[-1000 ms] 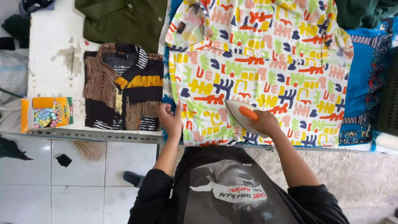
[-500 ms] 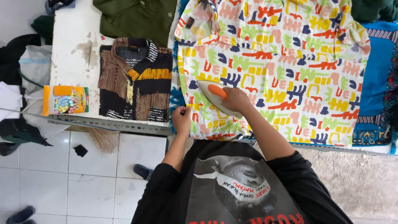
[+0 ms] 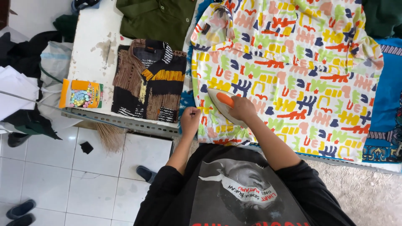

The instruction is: The person irons a patterned shirt on a table. They first fold a different shirt and set it aside, then spray water on the patterned shirt and iron it with a handheld iron, smoothing the fabric with their hands.

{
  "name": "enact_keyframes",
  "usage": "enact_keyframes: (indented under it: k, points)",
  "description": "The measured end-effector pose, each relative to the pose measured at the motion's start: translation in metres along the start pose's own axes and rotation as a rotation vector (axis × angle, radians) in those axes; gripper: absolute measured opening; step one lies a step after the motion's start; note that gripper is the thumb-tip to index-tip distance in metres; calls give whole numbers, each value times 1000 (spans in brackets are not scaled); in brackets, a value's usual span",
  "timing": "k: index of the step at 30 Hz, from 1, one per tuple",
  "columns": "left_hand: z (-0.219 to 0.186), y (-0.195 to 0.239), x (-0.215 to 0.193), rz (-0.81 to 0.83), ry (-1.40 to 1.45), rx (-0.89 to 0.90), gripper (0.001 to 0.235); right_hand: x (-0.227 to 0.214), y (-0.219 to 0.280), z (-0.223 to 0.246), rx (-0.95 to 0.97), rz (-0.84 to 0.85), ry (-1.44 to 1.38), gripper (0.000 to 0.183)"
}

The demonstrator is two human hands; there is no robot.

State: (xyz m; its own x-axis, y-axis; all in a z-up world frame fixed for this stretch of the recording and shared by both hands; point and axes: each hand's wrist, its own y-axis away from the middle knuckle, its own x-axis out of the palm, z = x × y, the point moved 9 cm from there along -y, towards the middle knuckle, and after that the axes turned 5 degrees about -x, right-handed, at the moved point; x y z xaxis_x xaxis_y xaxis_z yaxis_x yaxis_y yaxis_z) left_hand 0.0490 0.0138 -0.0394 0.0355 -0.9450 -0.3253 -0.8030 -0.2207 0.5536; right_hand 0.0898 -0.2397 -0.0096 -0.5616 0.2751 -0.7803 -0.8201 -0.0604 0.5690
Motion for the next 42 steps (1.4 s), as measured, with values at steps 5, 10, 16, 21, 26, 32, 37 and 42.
enact_keyframes:
  k: [5,10,16,21,26,32,37,42]
  points:
    - [-22,8,-6,14,-102,73,32,-3,4,19,-37,-8,-29,58]
    - [-46,8,-11,-96,-435,377,36,7,25,-13,-19,45,23,55]
    - [-72,23,-5,27,-698,543,46,10,20,7,-49,78,-27,55]
    - [-41,-7,1,-107,-977,610,43,-14,-2,38,-73,-10,-77,60]
    - [-69,-26,9,21,-913,539,49,-15,15,33,-47,53,-75,65]
    - [-62,-53,14,-36,-837,538,48,3,38,9,-35,82,-56,55]
    - [-66,-40,7,-113,-853,558,42,3,30,16,-56,55,-68,51]
    - [-69,-6,3,-230,-854,511,21,-9,14,36,-94,32,-113,53]
